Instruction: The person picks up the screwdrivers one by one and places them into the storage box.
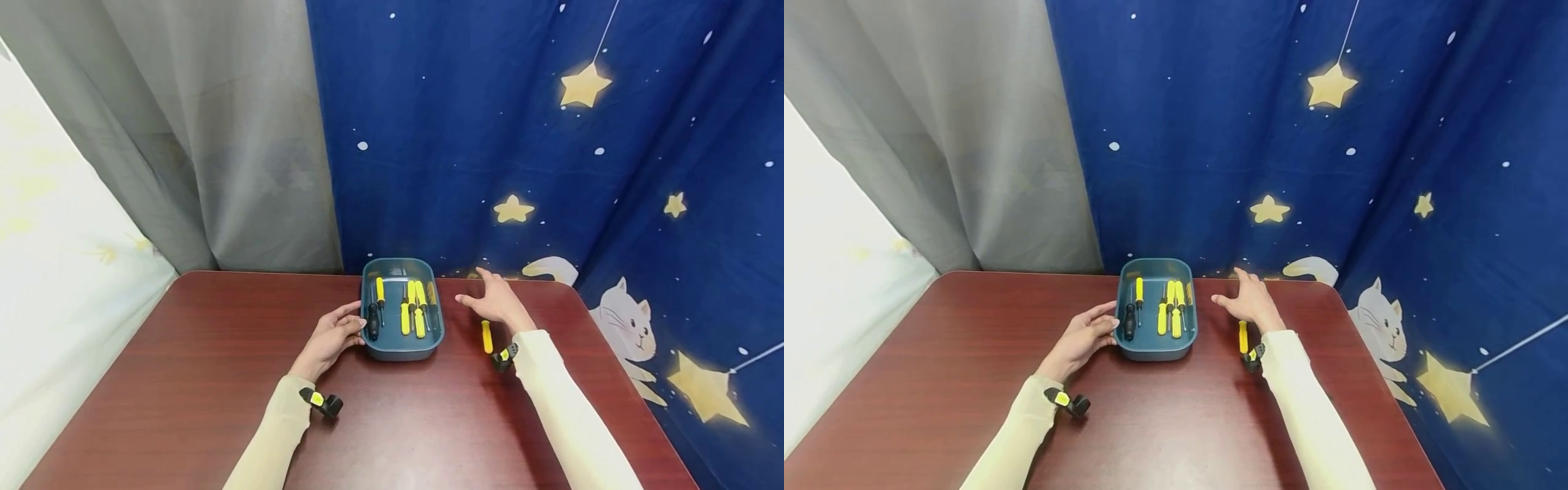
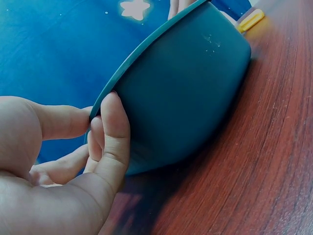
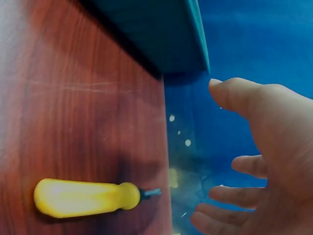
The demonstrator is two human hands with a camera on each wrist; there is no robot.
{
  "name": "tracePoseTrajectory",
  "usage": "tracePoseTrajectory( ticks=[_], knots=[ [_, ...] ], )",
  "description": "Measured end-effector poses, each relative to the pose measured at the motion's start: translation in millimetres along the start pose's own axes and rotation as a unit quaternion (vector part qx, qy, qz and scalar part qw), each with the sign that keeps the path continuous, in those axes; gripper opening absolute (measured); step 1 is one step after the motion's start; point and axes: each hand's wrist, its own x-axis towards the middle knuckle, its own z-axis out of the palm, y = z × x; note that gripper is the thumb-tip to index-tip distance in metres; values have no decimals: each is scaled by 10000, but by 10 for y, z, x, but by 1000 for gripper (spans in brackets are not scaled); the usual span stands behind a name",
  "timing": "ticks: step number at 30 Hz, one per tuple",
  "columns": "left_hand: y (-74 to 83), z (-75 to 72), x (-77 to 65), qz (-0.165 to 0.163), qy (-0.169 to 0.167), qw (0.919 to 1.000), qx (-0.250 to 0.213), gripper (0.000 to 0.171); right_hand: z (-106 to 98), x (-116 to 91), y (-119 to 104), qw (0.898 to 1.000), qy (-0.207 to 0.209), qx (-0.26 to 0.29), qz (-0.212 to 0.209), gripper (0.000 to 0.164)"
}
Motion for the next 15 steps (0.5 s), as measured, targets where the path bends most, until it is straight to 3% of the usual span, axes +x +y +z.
tracePoseTrajectory(
  ticks=[15],
  knots=[
    [-3,-7,14,-1,-13,10000,-28,58,97,-76,217,9992,18,-303,264,84]
  ],
)
